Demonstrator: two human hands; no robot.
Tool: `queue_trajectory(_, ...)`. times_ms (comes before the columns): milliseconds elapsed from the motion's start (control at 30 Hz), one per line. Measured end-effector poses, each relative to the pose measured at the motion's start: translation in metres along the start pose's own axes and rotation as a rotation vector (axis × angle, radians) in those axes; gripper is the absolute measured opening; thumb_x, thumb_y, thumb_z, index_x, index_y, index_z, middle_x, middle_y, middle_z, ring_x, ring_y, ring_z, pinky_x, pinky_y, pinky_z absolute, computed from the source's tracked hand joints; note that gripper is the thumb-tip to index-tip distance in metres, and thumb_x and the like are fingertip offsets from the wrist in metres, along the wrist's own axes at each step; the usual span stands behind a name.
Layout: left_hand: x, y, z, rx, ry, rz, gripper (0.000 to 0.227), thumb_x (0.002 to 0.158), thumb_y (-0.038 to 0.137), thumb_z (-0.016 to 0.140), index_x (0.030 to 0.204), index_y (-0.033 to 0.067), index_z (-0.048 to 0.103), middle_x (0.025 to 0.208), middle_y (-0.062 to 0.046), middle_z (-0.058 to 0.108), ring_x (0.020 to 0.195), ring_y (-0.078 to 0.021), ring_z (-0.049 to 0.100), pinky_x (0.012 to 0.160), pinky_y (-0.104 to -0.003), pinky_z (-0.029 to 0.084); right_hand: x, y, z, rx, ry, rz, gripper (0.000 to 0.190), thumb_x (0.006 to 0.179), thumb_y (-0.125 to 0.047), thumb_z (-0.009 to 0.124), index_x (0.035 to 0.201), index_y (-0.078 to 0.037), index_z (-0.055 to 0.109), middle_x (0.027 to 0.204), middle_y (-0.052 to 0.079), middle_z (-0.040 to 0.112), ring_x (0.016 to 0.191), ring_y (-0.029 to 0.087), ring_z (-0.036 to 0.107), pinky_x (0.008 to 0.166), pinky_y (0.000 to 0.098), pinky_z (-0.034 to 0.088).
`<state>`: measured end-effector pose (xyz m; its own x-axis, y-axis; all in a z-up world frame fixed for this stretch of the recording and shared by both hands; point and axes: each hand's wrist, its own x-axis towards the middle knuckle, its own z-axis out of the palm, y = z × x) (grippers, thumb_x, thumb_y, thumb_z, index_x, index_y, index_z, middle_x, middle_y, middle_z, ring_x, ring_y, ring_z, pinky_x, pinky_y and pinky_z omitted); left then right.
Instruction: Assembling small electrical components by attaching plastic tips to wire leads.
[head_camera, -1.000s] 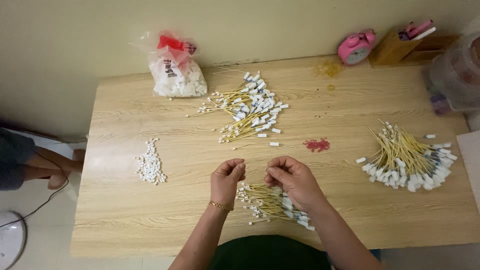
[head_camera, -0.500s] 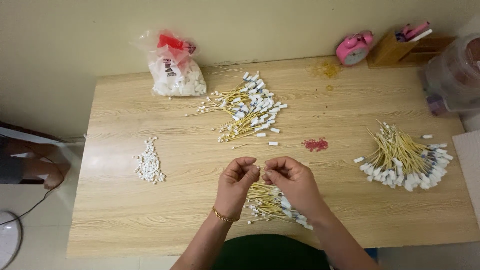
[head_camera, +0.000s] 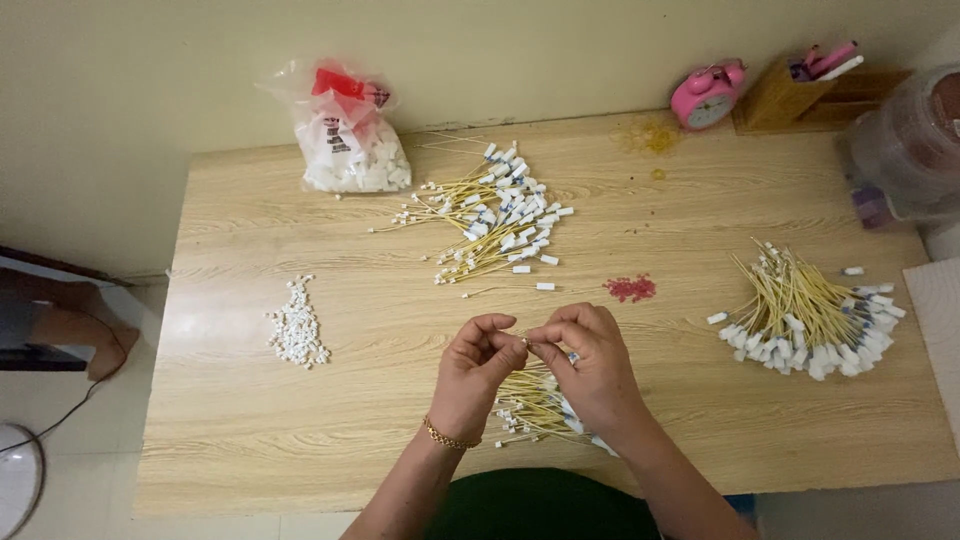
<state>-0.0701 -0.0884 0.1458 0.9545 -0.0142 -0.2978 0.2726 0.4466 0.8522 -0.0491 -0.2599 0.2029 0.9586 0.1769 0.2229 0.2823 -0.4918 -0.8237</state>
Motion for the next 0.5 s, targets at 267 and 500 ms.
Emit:
queue_trajectory(267,-0.002,0.012,0.001,0.018,-0.066,-0.056,0.033,0.092,-0.001,0.07,0.124,0.0021,0.062,0.091,-0.005,0.071,0.088,-0.0129,0.068,0.083,-0.028,0.057,0.007,0.002,-0.01,0.038,-0.142,0.018,0.01,0.082,-0.013,0.08,0.092,-0.011,0.076,0.094,0.001,0.07,0.097,0.02,0.065,0.084,0.0358,0.051)
queue_trajectory(500,0.0,0.02,-0.001,0.046,-0.123,-0.089,0.035,0.092,0.0,0.071,0.125,0.0027,0.062,0.09,-0.005,0.07,0.086,-0.0129,0.068,0.081,-0.029,0.058,0.0,0.008,-0.007,0.223,-0.212,0.21,0.008,0.088,-0.012,0.075,0.094,-0.006,0.073,0.089,0.001,0.072,0.083,0.013,0.07,0.072,0.03,0.055)
